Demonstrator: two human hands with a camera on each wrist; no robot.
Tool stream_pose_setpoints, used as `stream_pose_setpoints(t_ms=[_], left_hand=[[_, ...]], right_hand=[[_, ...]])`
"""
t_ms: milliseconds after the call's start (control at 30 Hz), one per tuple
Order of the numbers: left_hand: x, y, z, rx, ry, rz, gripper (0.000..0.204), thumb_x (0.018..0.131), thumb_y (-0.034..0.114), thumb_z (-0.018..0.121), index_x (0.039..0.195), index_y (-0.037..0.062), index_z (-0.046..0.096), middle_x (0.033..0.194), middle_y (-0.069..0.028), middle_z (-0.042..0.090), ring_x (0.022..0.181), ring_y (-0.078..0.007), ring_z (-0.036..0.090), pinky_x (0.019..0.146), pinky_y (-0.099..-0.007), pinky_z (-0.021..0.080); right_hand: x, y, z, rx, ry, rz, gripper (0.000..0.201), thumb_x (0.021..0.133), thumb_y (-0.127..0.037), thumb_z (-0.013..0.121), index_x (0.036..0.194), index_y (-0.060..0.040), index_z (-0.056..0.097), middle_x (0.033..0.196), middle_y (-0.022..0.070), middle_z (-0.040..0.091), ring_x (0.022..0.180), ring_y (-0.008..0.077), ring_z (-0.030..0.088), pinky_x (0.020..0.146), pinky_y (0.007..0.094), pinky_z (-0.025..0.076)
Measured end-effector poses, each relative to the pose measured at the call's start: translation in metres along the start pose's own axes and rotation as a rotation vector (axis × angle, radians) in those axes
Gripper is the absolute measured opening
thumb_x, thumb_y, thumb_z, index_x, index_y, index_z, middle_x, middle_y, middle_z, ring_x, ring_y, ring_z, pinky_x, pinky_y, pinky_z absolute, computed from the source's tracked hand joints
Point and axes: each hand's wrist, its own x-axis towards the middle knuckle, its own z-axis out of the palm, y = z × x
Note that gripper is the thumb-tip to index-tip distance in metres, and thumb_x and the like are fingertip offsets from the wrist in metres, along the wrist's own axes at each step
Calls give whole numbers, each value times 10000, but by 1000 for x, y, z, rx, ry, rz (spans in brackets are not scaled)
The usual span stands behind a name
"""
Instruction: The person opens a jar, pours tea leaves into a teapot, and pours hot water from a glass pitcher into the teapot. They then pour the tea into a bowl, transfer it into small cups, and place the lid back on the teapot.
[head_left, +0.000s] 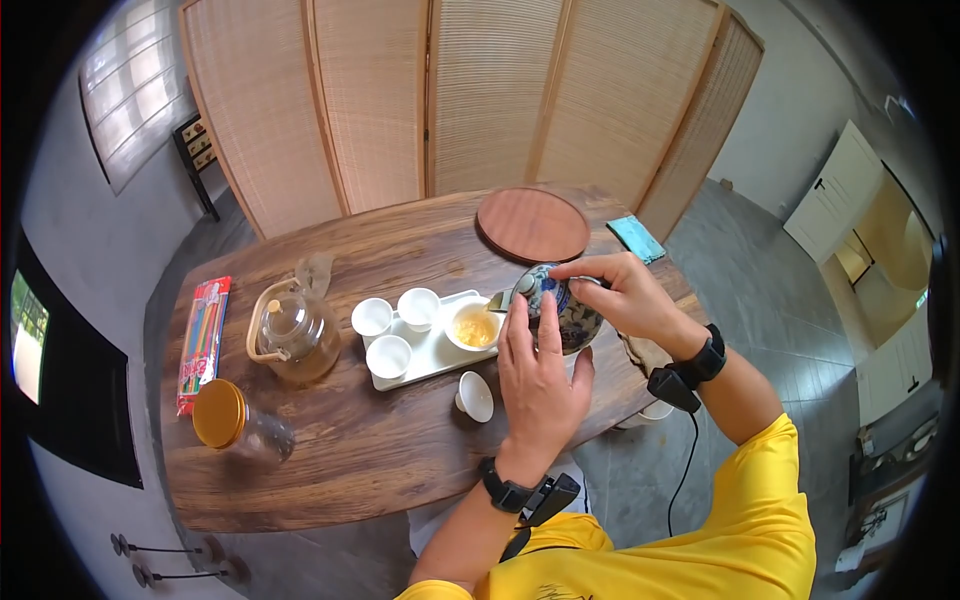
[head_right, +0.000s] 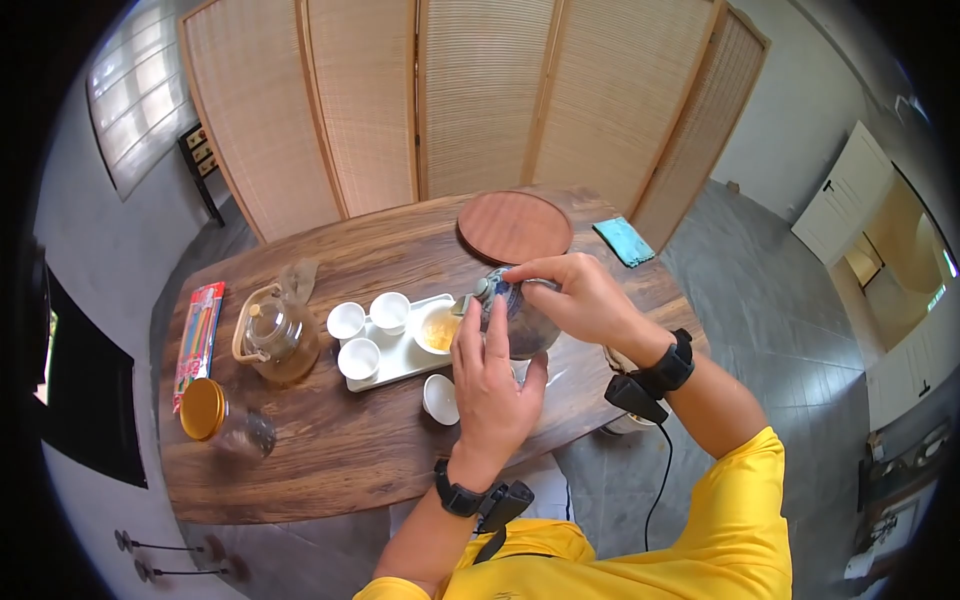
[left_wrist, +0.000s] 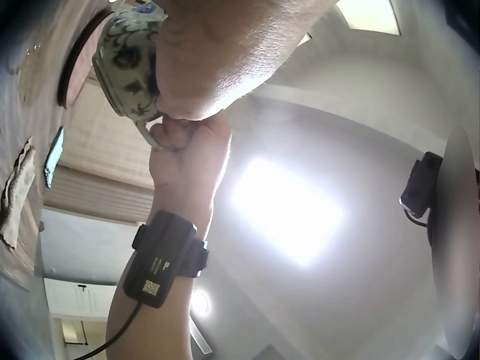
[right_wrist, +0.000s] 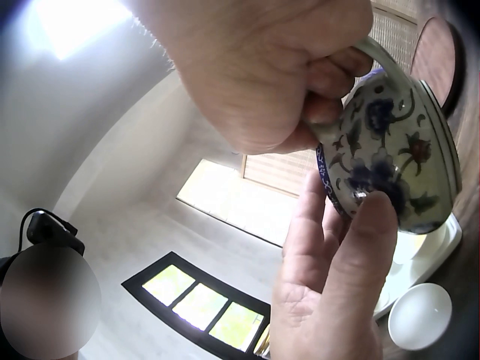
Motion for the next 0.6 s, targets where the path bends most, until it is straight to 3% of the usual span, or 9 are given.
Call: stream_pose_setpoints(t_ms=[400,600], left_hand=[[-1,-4,-1,-2,-10,-15,868,826,129,813,1591,13,418,1576,-315,404,1432,-488,423,1199,-545,347],[-1,-4,-1,-6,-20,-28,864,832,137,810,1592,14,418,1575,-316,409,1435,-487,419,1203,-545,343]], right_hand=[[3,1,2,-33,-24,60,316,931,-63,636,1204,-12,788,933,123,804,717,94,672,649,285,528],[4,0,4,7,-13,17,322,928,-60,633,1208,-2,781,1022,154,813,842,137,739,741,296,569]])
